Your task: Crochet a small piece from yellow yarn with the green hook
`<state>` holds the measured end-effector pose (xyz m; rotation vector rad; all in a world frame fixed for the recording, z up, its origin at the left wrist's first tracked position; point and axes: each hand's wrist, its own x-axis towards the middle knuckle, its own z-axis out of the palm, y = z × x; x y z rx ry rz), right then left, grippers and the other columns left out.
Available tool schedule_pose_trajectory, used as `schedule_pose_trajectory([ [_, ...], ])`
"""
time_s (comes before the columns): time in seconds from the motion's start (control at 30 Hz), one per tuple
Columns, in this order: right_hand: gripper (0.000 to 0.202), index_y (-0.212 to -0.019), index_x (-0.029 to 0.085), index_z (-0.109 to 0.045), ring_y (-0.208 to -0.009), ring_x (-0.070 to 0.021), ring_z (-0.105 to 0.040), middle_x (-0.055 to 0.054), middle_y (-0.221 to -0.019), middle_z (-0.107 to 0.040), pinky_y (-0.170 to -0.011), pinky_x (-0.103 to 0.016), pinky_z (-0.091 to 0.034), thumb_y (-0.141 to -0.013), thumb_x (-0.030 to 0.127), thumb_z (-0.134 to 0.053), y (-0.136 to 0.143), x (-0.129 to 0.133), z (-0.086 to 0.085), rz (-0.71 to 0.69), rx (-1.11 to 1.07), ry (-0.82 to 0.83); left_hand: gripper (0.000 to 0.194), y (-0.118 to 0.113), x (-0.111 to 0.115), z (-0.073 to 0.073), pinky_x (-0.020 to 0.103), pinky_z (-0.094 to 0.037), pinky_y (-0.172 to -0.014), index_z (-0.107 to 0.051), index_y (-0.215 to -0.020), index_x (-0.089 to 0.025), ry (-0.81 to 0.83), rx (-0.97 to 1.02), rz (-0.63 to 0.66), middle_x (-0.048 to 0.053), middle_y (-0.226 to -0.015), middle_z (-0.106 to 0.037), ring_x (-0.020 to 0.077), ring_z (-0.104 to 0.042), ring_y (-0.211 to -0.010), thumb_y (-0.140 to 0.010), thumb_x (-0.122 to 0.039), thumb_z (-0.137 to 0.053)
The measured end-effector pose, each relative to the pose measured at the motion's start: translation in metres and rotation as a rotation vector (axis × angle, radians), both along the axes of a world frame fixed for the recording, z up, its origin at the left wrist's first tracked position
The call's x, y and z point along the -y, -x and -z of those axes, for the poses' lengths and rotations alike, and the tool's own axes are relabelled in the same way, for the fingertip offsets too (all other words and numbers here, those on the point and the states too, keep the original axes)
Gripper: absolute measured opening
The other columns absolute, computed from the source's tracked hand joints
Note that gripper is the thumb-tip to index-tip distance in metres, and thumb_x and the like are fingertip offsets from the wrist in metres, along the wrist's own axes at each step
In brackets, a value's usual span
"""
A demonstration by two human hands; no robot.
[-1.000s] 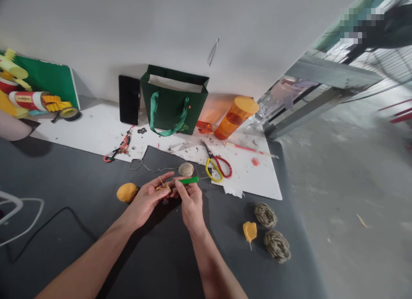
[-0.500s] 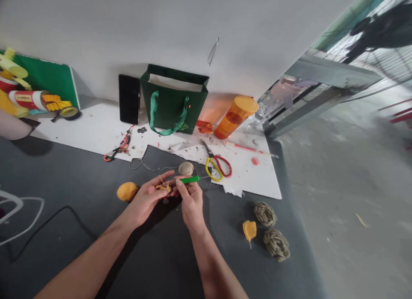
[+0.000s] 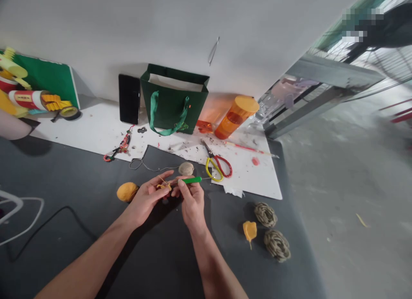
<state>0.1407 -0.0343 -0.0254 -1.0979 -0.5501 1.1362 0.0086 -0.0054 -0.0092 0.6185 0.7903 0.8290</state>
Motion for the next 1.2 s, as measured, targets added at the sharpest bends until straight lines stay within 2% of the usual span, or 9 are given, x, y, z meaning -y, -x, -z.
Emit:
schedule_pose_trajectory([
  [0.17, 0.033, -0.086, 0.022, -0.071, -0.052, -0.0127, -0.06, -0.001, -0.074, -0.075, -0.055, -0.028, -0.051, -0.075, 0.05, -0.086, -0.001, 0.001, -0.002, -0.053, -0.005, -0.004, 0.067, 0.0, 0.0, -0.004, 0.032, -0.042, -0.082, -0.071, -0.133, -0.022, -0.004, -0.042, -0.014, -0.002, -0.077, -0.063, 0.0132, -0.057, -0.076, -0.07, -0.032, -0.092],
  [0.37, 0.032, -0.085, 0.023, -0.072, -0.052, -0.0139, -0.06, -0.001, -0.073, -0.076, -0.057, -0.03, -0.051, -0.079, 0.052, -0.083, 0.0, 0.002, -0.002, -0.097, 0.056, -0.023, 0.091, 0.0, 0.001, -0.005, 0.034, -0.044, -0.092, -0.052, -0.153, -0.024, -0.014, -0.039, -0.027, -0.001, -0.086, -0.069, 0.0159, -0.062, -0.086, -0.07, -0.029, -0.091],
  [0.67, 0.032, -0.089, 0.023, -0.072, -0.053, -0.0143, -0.062, -0.001, -0.074, -0.077, -0.057, -0.03, -0.051, -0.08, 0.052, -0.082, 0.0, 0.002, 0.002, -0.072, 0.06, -0.012, 0.092, 0.001, 0.001, -0.005, 0.033, -0.045, -0.091, -0.053, -0.152, -0.025, -0.017, -0.037, -0.016, -0.002, -0.084, -0.066, 0.0146, -0.061, -0.084, -0.068, -0.029, -0.092],
  [0.83, 0.029, -0.087, 0.023, -0.073, -0.053, -0.0136, -0.063, -0.001, -0.076, -0.078, -0.056, -0.029, -0.053, -0.081, 0.05, -0.082, -0.001, 0.002, 0.001, -0.028, 0.075, -0.04, 0.086, 0.001, 0.0, -0.006, 0.029, -0.044, -0.081, -0.056, -0.149, -0.023, -0.016, -0.067, -0.035, -0.004, -0.079, -0.062, 0.0115, -0.057, -0.076, -0.071, -0.031, -0.09],
  [0.97, 0.021, -0.088, 0.024, -0.077, -0.058, -0.0163, -0.068, -0.003, -0.079, -0.08, -0.058, -0.03, -0.057, -0.087, 0.045, -0.077, 0.0, 0.006, -0.002, -0.022, 0.305, -0.068, 0.092, 0.0, 0.0, -0.006, 0.029, -0.045, -0.083, -0.053, -0.152, -0.022, -0.008, -0.061, -0.059, -0.005, -0.076, -0.061, 0.0107, -0.057, -0.076, -0.069, -0.028, -0.091],
  [1.07, 0.01, -0.09, 0.026, -0.081, -0.075, -0.0207, -0.076, -0.005, -0.086, -0.083, -0.07, -0.033, -0.061, -0.09, 0.034, -0.075, 0.001, 0.009, -0.003, 0.007, 0.55, -0.142, 0.101, -0.001, 0.001, -0.005, 0.028, -0.046, -0.081, -0.046, -0.157, -0.022, -0.028, -0.033, -0.084, -0.007, -0.072, -0.061, 0.0103, -0.057, -0.073, -0.067, -0.026, -0.092],
  [1.13, 0.008, -0.092, 0.028, -0.082, -0.083, -0.0221, -0.078, -0.004, -0.089, -0.084, -0.078, -0.035, -0.063, -0.09, 0.027, -0.075, 0.001, 0.011, -0.003, 0.035, 0.621, -0.207, 0.107, -0.002, 0.001, -0.005, 0.028, -0.047, -0.079, -0.039, -0.16, -0.023, -0.055, -0.015, -0.088, -0.007, -0.07, -0.062, 0.011, -0.058, -0.071, -0.068, -0.027, -0.092],
  [1.2, 0.01, -0.093, 0.029, -0.083, -0.081, -0.0214, -0.079, -0.004, -0.091, -0.085, -0.075, -0.034, -0.064, -0.089, 0.024, -0.075, 0.003, 0.011, -0.001, 0.054, 0.62, -0.243, 0.11, -0.002, 0.002, -0.005, 0.029, -0.048, -0.079, -0.034, -0.162, -0.023, -0.071, 0.003, -0.084, -0.007, -0.069, -0.064, 0.0119, -0.06, -0.071, -0.069, -0.028, -0.092],
])
